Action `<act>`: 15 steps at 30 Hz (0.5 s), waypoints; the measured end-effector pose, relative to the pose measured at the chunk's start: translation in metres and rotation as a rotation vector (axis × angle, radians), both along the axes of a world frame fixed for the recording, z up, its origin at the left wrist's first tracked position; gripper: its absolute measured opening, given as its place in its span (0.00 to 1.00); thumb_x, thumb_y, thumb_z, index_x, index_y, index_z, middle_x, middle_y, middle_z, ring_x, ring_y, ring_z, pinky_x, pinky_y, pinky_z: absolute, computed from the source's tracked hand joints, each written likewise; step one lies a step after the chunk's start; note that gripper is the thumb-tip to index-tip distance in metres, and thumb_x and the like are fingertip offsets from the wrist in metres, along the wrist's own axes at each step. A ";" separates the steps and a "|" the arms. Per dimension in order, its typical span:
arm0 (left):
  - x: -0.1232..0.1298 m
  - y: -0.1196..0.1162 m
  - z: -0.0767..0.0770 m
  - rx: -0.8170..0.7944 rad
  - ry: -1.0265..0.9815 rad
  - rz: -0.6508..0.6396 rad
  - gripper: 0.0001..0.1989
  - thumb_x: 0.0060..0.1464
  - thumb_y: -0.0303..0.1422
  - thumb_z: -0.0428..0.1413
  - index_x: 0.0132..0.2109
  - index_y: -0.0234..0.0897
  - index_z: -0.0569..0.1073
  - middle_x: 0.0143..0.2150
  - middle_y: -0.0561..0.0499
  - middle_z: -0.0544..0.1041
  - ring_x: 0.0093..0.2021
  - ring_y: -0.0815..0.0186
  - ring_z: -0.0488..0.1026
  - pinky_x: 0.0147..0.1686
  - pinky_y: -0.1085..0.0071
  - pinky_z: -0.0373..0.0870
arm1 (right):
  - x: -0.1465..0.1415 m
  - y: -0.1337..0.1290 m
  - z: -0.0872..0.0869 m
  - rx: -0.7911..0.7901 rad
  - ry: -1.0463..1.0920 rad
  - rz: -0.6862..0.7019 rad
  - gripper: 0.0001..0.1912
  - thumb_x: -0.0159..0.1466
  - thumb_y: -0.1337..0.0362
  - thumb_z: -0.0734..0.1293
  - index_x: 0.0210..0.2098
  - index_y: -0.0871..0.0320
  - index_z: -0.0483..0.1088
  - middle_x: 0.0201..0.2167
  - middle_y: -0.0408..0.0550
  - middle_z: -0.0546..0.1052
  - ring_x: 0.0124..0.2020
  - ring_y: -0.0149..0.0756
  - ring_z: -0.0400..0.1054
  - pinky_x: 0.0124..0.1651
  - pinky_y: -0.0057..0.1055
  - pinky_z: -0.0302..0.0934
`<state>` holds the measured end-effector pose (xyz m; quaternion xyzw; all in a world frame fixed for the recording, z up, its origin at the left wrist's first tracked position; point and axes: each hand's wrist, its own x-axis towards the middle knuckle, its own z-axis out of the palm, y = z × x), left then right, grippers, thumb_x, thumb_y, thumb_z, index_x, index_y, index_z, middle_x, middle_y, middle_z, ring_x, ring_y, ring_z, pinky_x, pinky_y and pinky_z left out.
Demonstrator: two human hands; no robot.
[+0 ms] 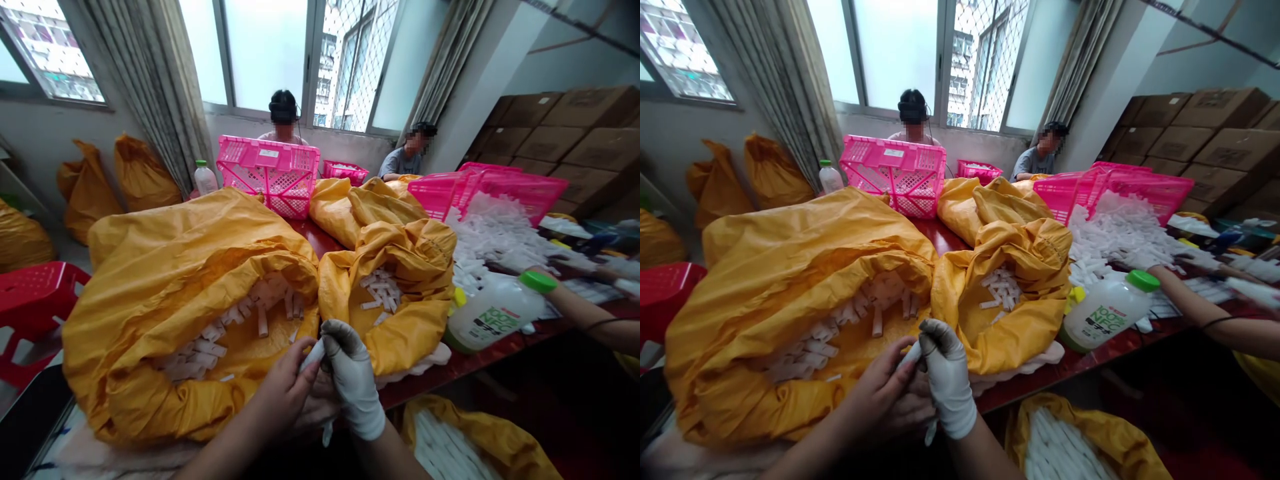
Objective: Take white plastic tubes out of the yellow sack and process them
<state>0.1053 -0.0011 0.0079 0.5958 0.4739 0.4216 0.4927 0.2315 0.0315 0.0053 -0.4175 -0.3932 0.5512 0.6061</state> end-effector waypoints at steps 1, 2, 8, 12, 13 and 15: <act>0.001 0.000 -0.002 -0.064 -0.114 -0.016 0.20 0.58 0.44 0.49 0.53 0.38 0.64 0.37 0.49 0.73 0.35 0.67 0.70 0.36 0.73 0.68 | 0.000 -0.001 0.001 -0.002 0.010 -0.013 0.14 0.49 0.56 0.74 0.32 0.55 0.74 0.33 0.46 0.78 0.35 0.36 0.72 0.42 0.35 0.69; 0.002 0.000 -0.004 -0.144 -0.252 -0.050 0.22 0.57 0.45 0.51 0.55 0.38 0.62 0.29 0.53 0.71 0.27 0.71 0.67 0.27 0.77 0.65 | 0.001 -0.003 0.000 0.001 0.014 -0.026 0.14 0.49 0.56 0.74 0.32 0.55 0.74 0.33 0.46 0.78 0.35 0.36 0.72 0.42 0.35 0.69; 0.008 0.000 -0.019 -0.505 -0.901 -0.331 0.32 0.56 0.45 0.52 0.63 0.44 0.49 0.18 0.63 0.62 0.09 0.80 0.44 0.09 0.84 0.44 | -0.008 -0.012 -0.014 -0.082 0.165 -0.075 0.17 0.45 0.51 0.75 0.29 0.54 0.74 0.30 0.43 0.79 0.33 0.33 0.73 0.39 0.30 0.70; 0.016 -0.004 -0.015 -0.465 -0.790 -0.270 0.32 0.59 0.46 0.47 0.65 0.43 0.47 0.17 0.63 0.61 0.10 0.80 0.45 0.11 0.83 0.48 | -0.012 -0.021 -0.018 -0.075 0.096 -0.046 0.18 0.46 0.49 0.74 0.31 0.54 0.74 0.33 0.44 0.79 0.35 0.33 0.74 0.42 0.29 0.69; 0.017 -0.004 -0.010 -0.412 -0.651 -0.234 0.31 0.60 0.45 0.45 0.65 0.41 0.48 0.17 0.61 0.62 0.10 0.78 0.49 0.13 0.82 0.51 | -0.007 -0.024 -0.018 -0.030 0.027 -0.047 0.18 0.47 0.50 0.74 0.33 0.54 0.74 0.34 0.44 0.79 0.36 0.34 0.74 0.42 0.30 0.69; 0.016 0.000 0.006 -0.244 -0.262 -0.250 0.28 0.60 0.44 0.44 0.64 0.39 0.53 0.23 0.55 0.70 0.18 0.73 0.65 0.22 0.78 0.64 | 0.014 -0.033 -0.019 0.072 -0.136 -0.119 0.16 0.50 0.54 0.74 0.35 0.54 0.72 0.35 0.45 0.79 0.36 0.36 0.73 0.41 0.33 0.70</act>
